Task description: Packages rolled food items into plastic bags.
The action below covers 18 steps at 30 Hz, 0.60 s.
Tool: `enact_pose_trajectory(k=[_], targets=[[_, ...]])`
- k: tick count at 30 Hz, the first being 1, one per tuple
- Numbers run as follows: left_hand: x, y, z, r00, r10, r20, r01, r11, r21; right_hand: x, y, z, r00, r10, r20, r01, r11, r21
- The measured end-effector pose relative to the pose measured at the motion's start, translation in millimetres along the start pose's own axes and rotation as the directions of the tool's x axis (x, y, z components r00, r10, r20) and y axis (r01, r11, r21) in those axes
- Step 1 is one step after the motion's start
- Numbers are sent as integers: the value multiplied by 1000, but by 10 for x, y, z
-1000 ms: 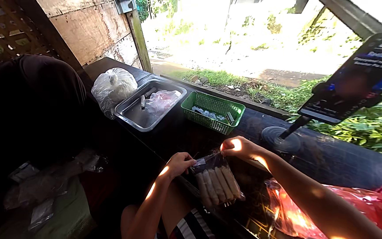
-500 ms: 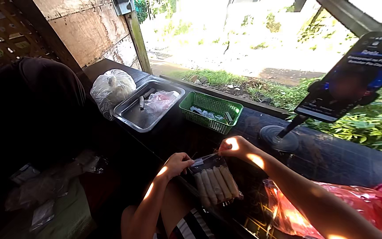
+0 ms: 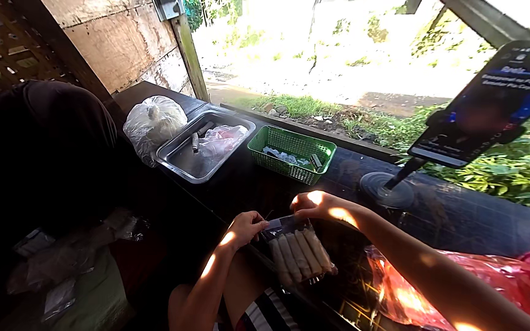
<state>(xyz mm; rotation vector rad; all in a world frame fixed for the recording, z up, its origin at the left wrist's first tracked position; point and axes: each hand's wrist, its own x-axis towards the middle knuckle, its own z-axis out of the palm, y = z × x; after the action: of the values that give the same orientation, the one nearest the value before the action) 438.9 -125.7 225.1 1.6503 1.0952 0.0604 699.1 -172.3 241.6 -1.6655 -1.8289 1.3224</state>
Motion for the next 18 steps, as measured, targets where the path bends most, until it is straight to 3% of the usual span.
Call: enact_pose_trajectory(k=[3,7,12,15,18], targets=[[-3,-13,0,1000,1,1,-1,1000,-3,77,-65,33,997,35,62,-29,995,-99],[-42,-24,16,999,46,-27,-45,998,33,90,-33,26,999,27,24,-24,992,-121],[-120,-93,105,965,221,-139,-206,971,118,-28,-61,38,998,-62,-5,59,973,-225],[-124,-246,222,838,485,-250,-409,862,300,-94,-20,80,975,-222,-4,206,912,-356],[-22,-448,307,564,778,-276,-561,606,563,-161,65,178,905,-425,-36,355,798,-486]])
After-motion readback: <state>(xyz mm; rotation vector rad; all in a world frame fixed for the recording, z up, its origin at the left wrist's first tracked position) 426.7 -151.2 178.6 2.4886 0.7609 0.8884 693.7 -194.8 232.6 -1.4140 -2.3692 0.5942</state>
